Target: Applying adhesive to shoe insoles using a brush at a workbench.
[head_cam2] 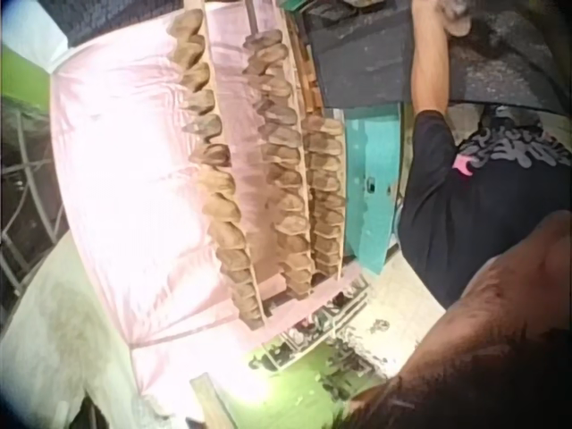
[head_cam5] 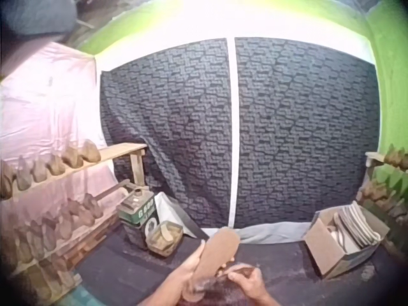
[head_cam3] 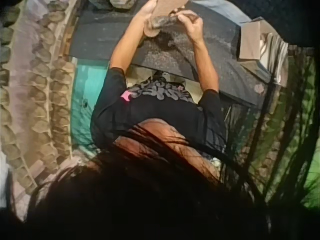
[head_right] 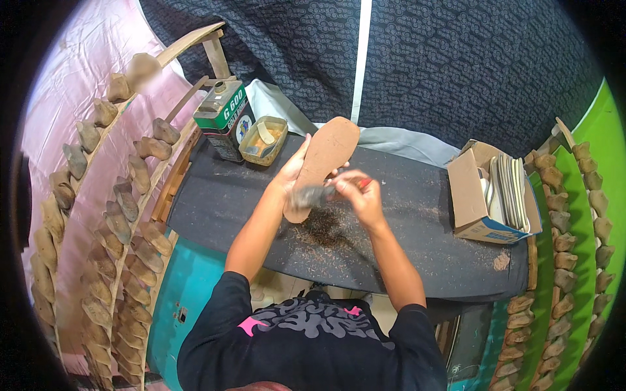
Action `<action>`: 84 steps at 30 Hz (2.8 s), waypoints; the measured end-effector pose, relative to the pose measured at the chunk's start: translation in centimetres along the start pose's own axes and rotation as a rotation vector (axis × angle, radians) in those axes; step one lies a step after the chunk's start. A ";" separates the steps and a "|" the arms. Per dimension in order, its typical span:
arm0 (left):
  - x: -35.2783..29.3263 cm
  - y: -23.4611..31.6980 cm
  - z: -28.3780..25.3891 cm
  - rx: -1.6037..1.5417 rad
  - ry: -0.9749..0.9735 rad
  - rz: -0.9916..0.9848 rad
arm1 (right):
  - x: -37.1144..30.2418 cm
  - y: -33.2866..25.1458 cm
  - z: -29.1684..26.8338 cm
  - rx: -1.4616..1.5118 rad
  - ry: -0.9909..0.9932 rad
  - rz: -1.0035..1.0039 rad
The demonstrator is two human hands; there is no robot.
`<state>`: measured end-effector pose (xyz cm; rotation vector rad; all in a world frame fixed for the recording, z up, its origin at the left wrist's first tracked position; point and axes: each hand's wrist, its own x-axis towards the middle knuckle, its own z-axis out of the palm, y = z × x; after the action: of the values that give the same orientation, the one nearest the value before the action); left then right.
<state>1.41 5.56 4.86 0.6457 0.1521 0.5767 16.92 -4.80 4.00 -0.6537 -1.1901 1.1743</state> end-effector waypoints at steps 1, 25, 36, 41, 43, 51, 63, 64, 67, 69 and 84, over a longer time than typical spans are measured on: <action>0.1 0.1 0.5 0.052 0.078 0.022 | 0.6 -0.2 -0.2 0.055 0.101 -0.056; -0.1 2.6 0.7 0.043 0.081 0.022 | -0.1 0.5 -0.1 -0.077 -0.134 0.077; 1.4 1.8 0.3 0.019 0.045 0.104 | 0.1 1.6 -1.6 0.207 0.186 -0.093; 1.2 1.3 -0.2 -0.120 -0.045 0.008 | -1.9 1.5 -3.1 -0.086 -0.043 0.063; 1.6 0.7 -0.3 -0.061 -0.022 0.028 | -1.3 1.1 -3.8 0.062 0.106 -0.025; 2.4 -1.3 -0.3 0.020 0.060 0.085 | -1.4 0.1 -5.6 -0.057 0.024 0.065; 1.6 -4.1 0.9 0.164 0.062 0.144 | -1.3 -0.8 -7.7 -0.143 0.017 0.052; 1.6 -4.4 2.4 0.132 0.176 0.157 | -0.8 -1.3 -7.8 -0.114 0.061 0.025; 1.1 -4.7 1.6 0.178 0.198 0.173 | 1.0 -2.5 -7.5 0.077 0.334 -0.180; 0.8 -4.8 0.2 0.251 0.101 0.174 | 1.0 -1.8 -7.4 0.100 0.340 -0.198; -0.6 -5.6 -0.2 0.270 0.016 0.154 | 0.8 0.1 -6.7 0.192 0.365 -0.199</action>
<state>3.42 1.70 1.28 0.9204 0.1984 0.7162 23.13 -2.82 2.18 -0.5612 -0.8026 0.9394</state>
